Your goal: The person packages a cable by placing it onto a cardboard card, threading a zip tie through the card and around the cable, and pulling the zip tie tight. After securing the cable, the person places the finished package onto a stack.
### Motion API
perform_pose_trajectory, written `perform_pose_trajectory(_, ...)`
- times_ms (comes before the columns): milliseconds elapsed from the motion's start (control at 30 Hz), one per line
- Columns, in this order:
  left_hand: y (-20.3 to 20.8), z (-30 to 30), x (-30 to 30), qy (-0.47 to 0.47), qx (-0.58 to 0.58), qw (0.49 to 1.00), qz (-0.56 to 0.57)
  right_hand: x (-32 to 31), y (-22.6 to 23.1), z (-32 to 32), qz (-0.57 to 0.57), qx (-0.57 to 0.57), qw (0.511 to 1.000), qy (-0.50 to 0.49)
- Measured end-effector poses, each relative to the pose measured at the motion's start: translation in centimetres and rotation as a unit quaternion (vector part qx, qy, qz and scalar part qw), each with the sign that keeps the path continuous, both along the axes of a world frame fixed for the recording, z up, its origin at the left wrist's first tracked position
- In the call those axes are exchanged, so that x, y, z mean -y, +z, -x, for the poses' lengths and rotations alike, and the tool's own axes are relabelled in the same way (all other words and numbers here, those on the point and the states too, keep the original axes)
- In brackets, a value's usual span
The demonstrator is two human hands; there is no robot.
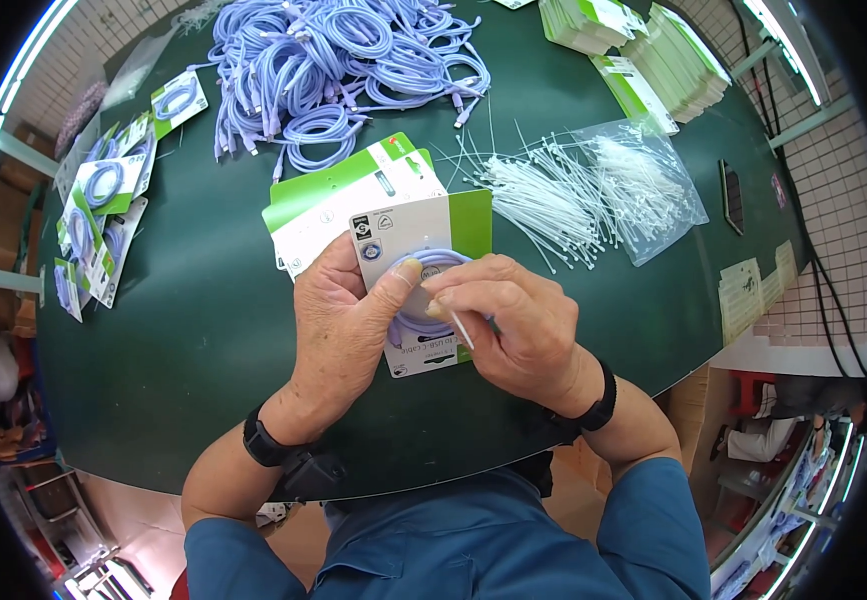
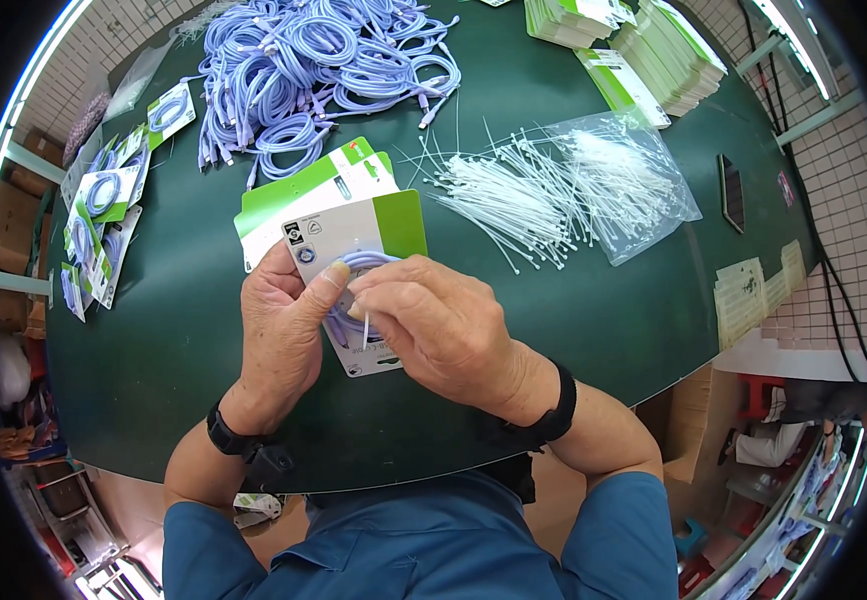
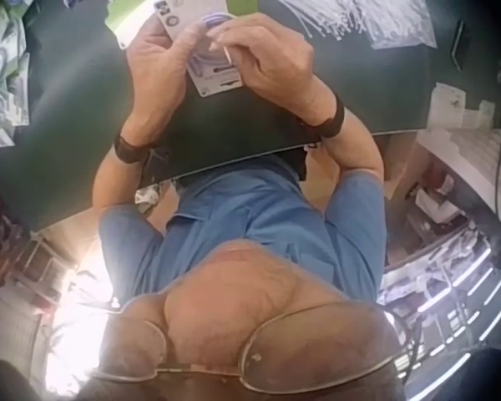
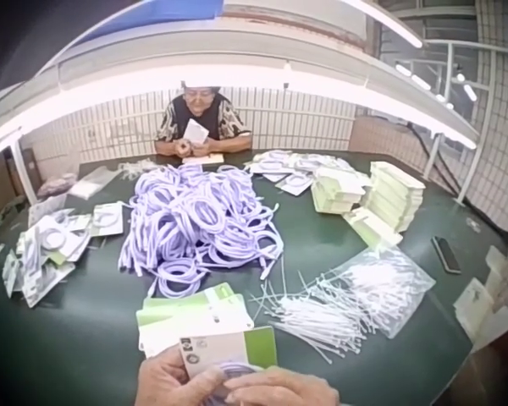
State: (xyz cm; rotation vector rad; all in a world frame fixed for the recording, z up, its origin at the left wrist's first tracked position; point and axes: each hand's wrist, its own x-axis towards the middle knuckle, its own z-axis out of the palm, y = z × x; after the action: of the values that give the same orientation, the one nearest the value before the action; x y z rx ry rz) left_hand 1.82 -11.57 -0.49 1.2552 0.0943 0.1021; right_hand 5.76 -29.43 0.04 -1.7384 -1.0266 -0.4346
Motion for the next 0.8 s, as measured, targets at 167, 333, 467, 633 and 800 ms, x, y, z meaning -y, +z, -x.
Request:
perform_pose_trajectory(167, 0.2, 0.3, 0.6, -0.023, 0.012, 1.0, -0.008, 0.2, 0.1, 0.7, -0.076, -0.13, 0.988, -0.047)
perform_pose_trajectory(333, 0.5, 0.6, 0.8, -0.035, 0.017, 0.999, -0.024, 0.5, 0.9, -1.4, -0.021, -0.016, 0.998, -0.061)
perform_pose_trajectory(467, 0.4, 0.6, 0.8, -0.038, 0.016, 0.999, -0.034, 0.7, 0.6, -2.7, 0.001, 0.089, 0.994, -0.066)
perform_pose_trajectory(633, 0.2, 0.4, 0.9, -0.041, 0.015, 0.999, -0.024, 1.1, 0.4, -3.2, 0.049, 0.16, 0.984, -0.065)
perform_pose_trajectory(800, 0.4, 0.6, 1.0, -0.041, 0.01, 0.999, -0.033, 1.9, 1.5, -2.3, 0.084, 0.136, 0.987, -0.028)
